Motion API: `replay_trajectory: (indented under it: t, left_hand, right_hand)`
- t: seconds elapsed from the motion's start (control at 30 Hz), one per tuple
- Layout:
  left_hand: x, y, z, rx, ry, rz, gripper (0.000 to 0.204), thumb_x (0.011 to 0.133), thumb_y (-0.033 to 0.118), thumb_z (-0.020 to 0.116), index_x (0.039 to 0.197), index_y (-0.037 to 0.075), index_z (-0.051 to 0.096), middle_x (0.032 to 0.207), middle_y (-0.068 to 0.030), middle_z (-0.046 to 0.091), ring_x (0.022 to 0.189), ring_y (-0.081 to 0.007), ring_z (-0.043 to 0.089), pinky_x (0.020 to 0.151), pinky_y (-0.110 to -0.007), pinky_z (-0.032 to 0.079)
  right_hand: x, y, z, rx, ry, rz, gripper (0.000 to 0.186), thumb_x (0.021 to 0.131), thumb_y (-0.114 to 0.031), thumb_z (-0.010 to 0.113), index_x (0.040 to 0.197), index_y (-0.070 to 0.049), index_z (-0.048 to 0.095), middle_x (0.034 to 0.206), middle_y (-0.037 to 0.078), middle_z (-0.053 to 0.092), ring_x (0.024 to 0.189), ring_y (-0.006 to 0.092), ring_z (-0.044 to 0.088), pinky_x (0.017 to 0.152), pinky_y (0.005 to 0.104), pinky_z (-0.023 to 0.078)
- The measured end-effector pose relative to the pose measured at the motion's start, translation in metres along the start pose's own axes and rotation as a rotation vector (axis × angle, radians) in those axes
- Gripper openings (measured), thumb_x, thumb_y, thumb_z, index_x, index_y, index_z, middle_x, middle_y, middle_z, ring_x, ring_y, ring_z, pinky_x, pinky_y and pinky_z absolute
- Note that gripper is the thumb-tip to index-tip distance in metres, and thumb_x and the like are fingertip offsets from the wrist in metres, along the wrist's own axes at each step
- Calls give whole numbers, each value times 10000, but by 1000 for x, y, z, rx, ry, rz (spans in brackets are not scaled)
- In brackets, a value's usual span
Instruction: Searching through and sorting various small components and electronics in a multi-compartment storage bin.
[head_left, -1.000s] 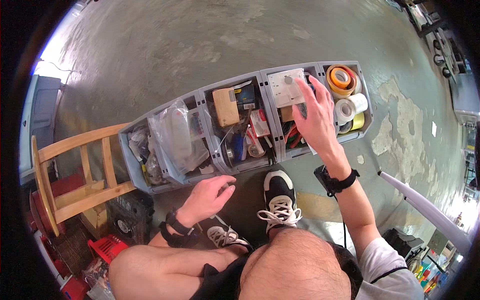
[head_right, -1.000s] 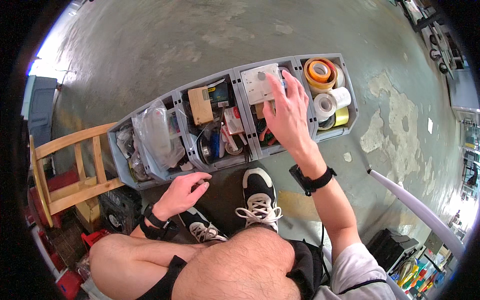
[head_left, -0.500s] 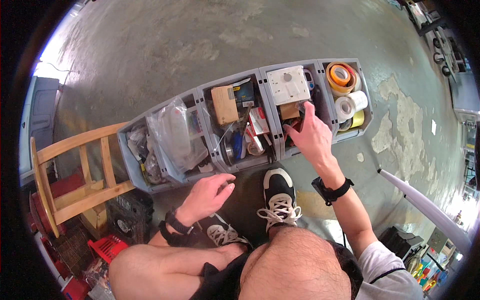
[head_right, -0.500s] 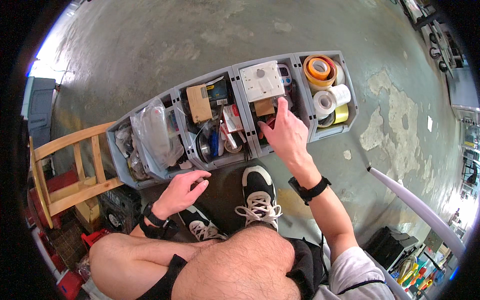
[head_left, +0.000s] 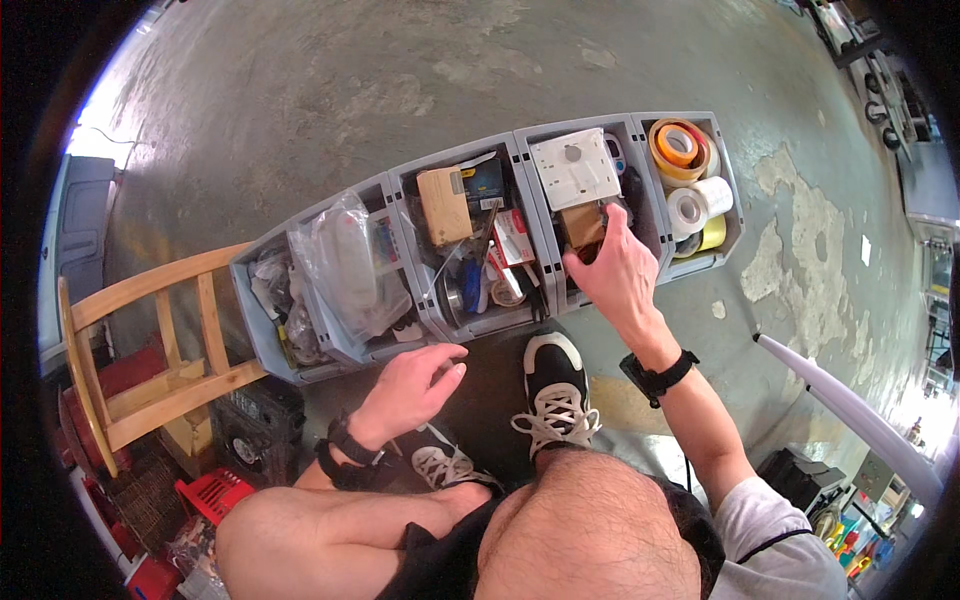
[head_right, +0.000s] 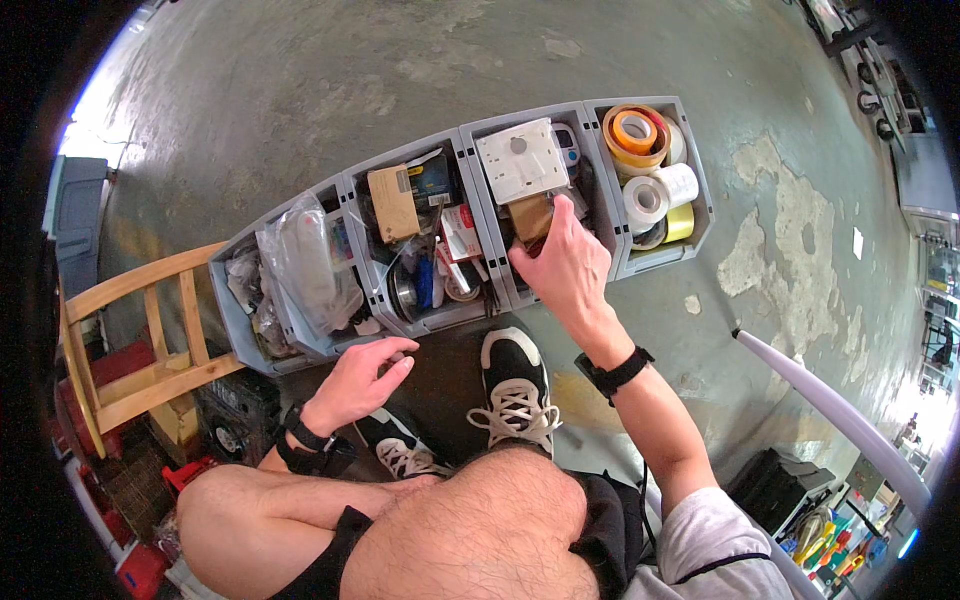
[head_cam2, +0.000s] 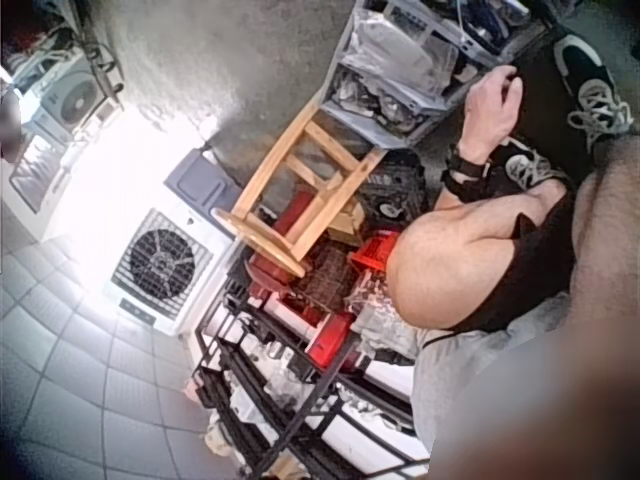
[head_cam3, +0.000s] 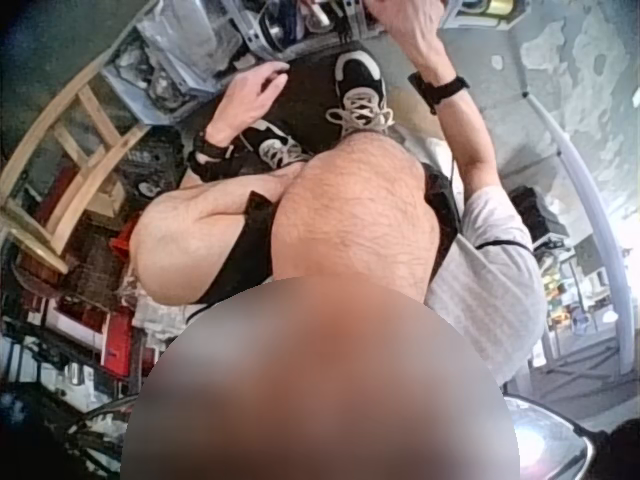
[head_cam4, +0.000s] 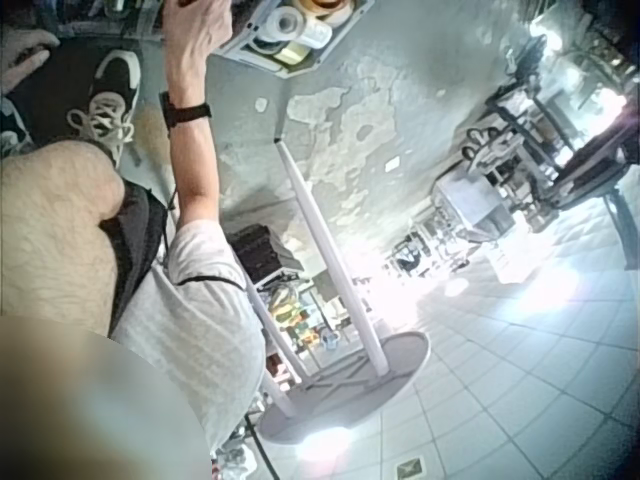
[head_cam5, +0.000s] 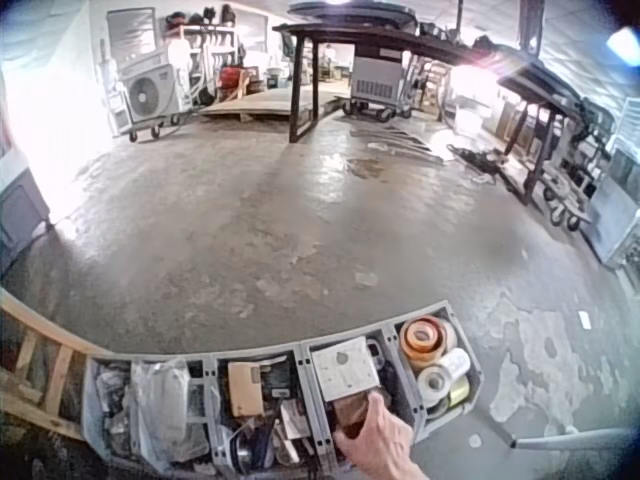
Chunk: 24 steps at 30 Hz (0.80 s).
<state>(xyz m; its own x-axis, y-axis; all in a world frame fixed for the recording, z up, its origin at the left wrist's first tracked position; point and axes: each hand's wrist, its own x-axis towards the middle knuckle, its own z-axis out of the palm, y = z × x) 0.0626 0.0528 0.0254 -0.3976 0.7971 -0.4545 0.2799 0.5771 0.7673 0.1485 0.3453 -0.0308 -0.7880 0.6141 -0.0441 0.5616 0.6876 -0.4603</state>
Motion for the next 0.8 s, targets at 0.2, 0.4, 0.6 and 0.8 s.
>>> replay_trajectory:
  t: [0.2, 0.4, 0.6, 0.8]
  left_hand:
    - [1, -2, 3, 12, 14, 18, 327, 1042, 228, 632, 1259, -10, 682, 1034, -192, 730, 878, -312, 706, 816, -396, 560]
    - [4, 0, 4, -7, -1, 18, 324, 1045, 232, 628, 1260, -5, 683, 1035, -195, 731, 876, -315, 705, 816, -400, 558]
    - [0, -2, 1, -12, 16, 20, 320, 1044, 231, 630, 1254, -4, 682, 1030, -192, 736, 873, -321, 706, 809, -410, 559]
    - [5, -1, 3, 7, -2, 22, 320, 1039, 227, 635, 1260, 0, 685, 1034, -190, 739, 870, -317, 709, 808, -406, 562]
  right_hand:
    - [-11, 7, -6, 182, -2, -44, 762, 816, -248, 848, 1427, -24, 452, 1071, 240, 730, 943, 419, 729, 803, 489, 578]
    - [6, 20, 3, 164, 67, -153, 712, 862, -113, 816, 1459, -30, 438, 1051, 222, 702, 872, 370, 702, 803, 452, 569]
    - [-22, 37, -13, 155, -26, -61, 485, 890, -116, 785, 1309, -33, 554, 866, 152, 694, 733, 332, 659, 700, 428, 541]
    - [-32, 71, -10, 43, -155, -11, 331, 933, -242, 753, 1145, -23, 626, 781, 186, 705, 749, 405, 693, 665, 477, 535]
